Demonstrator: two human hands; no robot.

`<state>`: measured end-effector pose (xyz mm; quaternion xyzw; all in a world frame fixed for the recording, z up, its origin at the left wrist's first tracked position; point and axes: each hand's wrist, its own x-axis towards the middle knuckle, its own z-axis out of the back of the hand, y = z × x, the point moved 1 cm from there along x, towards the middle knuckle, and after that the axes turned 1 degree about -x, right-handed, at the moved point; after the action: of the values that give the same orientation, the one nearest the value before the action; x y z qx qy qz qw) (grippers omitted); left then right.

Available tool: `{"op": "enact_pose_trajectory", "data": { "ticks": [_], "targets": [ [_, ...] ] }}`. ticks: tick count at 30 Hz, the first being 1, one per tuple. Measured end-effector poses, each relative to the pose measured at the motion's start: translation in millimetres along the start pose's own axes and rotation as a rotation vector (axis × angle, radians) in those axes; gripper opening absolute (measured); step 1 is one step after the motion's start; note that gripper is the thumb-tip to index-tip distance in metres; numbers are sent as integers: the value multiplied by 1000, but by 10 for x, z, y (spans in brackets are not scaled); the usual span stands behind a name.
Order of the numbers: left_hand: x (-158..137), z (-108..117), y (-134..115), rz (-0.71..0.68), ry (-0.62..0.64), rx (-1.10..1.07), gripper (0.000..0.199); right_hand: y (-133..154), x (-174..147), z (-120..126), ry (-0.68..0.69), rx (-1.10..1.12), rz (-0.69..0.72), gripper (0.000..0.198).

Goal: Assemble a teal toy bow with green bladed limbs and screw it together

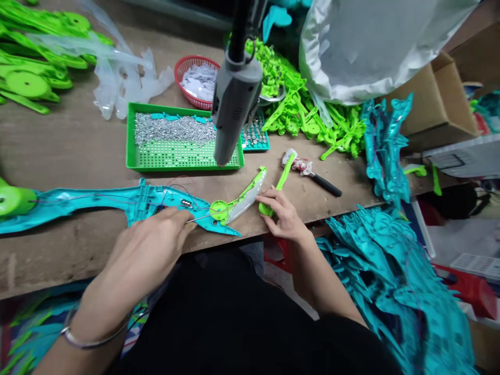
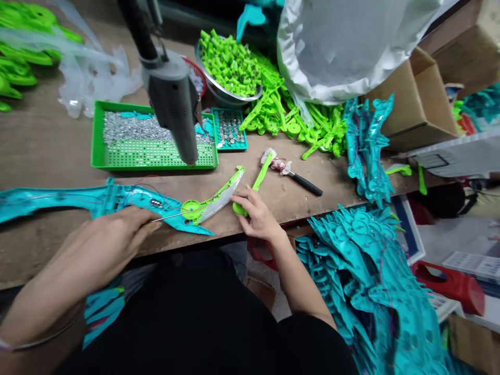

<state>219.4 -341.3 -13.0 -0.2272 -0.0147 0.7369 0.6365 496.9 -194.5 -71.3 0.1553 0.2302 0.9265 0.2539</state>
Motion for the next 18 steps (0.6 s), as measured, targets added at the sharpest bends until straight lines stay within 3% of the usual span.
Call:
{"op": "enact_pose_trajectory", "data": {
  "ticks": [3, 7, 12, 18],
  "targets": [
    [-59, -6, 16, 5, -54, -113, 32, -1, -40, 6, -20, 1, 16, 49],
    [-29, -142, -163, -122, -138, -338, 28, -87, -45, 34, -71, -102, -25, 47],
    [26, -381, -519, -303, -90, -289, 31, -203, 34, 135, -39, -120, -31, 49],
    [97, -523, -631, -312, -94, -330, 21, 139, 82, 237, -21, -31, 45, 61]
  ]
}}
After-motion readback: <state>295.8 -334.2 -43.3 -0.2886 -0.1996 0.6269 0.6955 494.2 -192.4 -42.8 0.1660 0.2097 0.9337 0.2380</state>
